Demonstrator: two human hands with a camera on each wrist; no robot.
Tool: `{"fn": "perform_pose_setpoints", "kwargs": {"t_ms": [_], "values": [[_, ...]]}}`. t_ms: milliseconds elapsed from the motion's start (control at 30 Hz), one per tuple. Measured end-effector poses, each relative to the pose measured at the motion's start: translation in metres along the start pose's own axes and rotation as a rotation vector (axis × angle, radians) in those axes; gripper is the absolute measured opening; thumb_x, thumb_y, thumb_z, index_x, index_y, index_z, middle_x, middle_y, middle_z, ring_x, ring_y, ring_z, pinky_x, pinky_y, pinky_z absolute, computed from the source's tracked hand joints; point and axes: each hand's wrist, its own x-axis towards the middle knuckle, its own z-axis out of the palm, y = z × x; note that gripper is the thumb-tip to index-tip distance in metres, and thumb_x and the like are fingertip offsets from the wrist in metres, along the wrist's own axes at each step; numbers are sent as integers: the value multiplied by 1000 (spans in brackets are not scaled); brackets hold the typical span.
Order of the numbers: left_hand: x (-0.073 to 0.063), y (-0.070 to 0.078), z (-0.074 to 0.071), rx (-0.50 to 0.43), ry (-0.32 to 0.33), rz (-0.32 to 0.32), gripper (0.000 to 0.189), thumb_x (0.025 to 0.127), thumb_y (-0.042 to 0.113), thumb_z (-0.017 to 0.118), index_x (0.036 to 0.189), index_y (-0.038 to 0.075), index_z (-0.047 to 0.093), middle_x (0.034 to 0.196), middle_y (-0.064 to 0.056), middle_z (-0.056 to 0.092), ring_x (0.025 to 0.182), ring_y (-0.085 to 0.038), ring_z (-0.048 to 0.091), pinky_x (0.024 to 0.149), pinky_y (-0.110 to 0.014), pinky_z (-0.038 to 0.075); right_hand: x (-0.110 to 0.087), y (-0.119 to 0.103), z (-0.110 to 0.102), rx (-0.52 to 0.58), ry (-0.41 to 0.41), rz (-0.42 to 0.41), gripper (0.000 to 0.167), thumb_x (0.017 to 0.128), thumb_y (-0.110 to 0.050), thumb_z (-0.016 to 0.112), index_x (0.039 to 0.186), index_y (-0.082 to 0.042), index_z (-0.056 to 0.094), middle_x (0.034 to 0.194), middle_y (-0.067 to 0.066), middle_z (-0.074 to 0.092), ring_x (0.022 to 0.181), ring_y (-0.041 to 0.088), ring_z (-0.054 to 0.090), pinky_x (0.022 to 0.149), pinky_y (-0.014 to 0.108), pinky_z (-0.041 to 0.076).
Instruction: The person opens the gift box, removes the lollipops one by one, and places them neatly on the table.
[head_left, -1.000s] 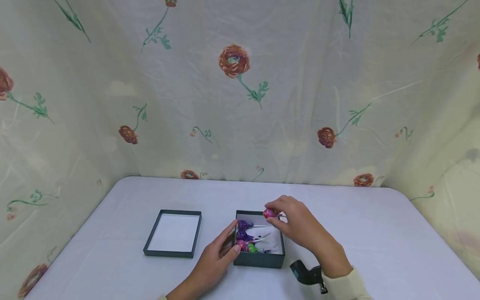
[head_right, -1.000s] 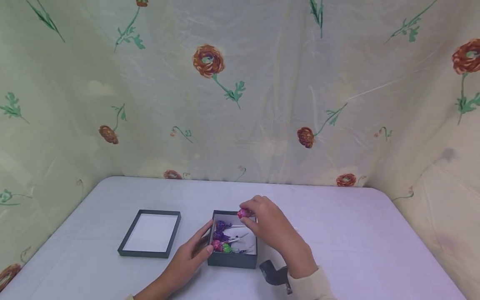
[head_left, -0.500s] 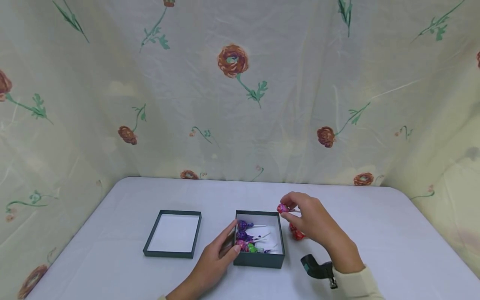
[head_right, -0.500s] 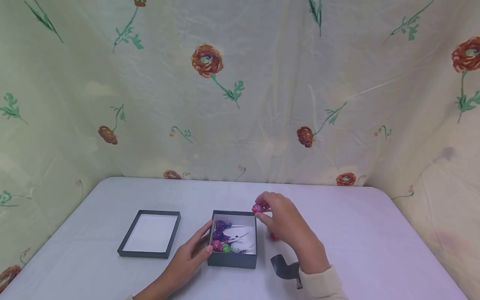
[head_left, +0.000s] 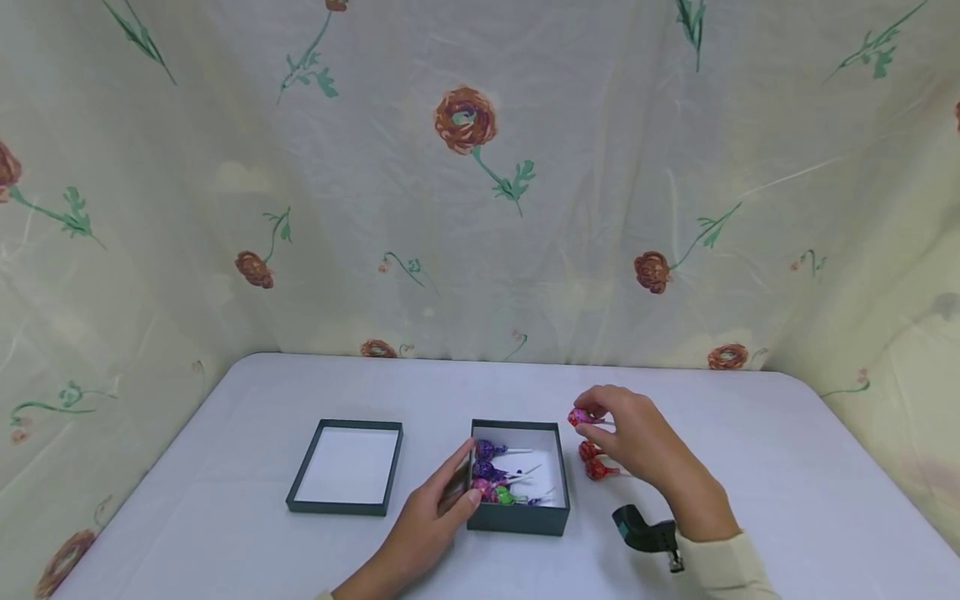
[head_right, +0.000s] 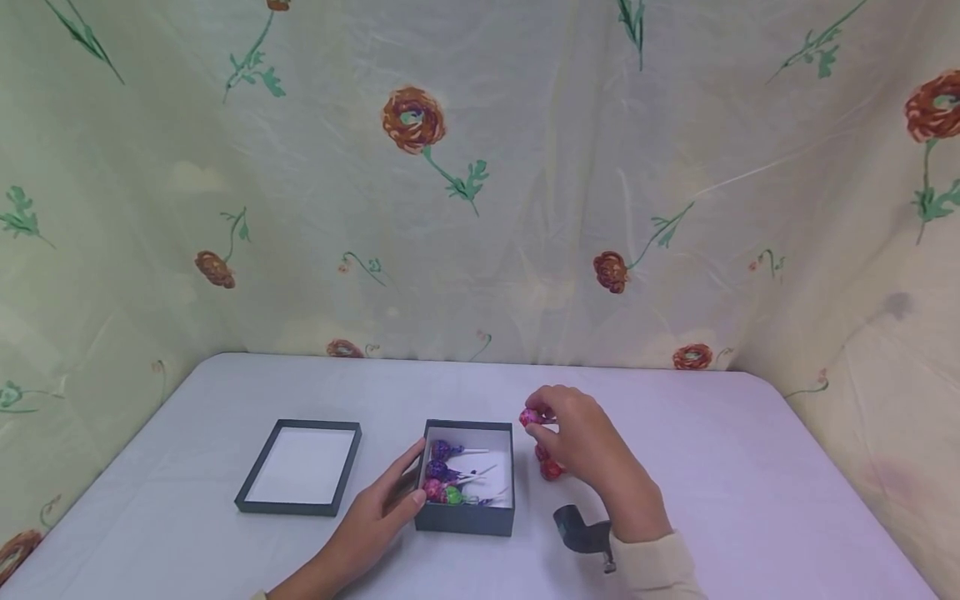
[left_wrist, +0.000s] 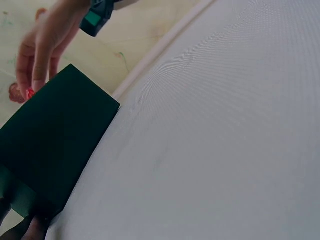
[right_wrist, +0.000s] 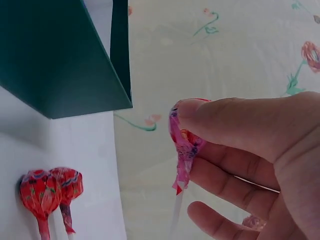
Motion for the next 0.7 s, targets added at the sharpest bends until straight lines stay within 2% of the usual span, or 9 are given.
{"fn": "perform_pose_setpoints", "kwargs": {"t_ms": [333,533,700], "values": [[0,0,0,-12,10,18,61,98,35,56,152,26,30,155,-3,29,136,-30,38,105,-31,42,-6,8,-3,10,-93,81,21,82,-12,77,101,-11,68,91,-1,67,88,17,62,82,41,59],[0,-1,0,-18,4,17,62,98,35,56,152,26,30,155,-4,29,136,-29,38,105,-30,42,-11,12,-5,18,-191,147,22,80,-12,79,99,-10,68,87,-1,66,84,15,60,77,36,59],[0,-1,0,-2,9,18,61,98,35,56,152,26,30,155,-3,29,136,-30,38,104,-31,42,-14,15,-6,10,-230,150,19,78,-10,80,93,-9,68,81,-3,63,78,13,58,74,34,56]]}}
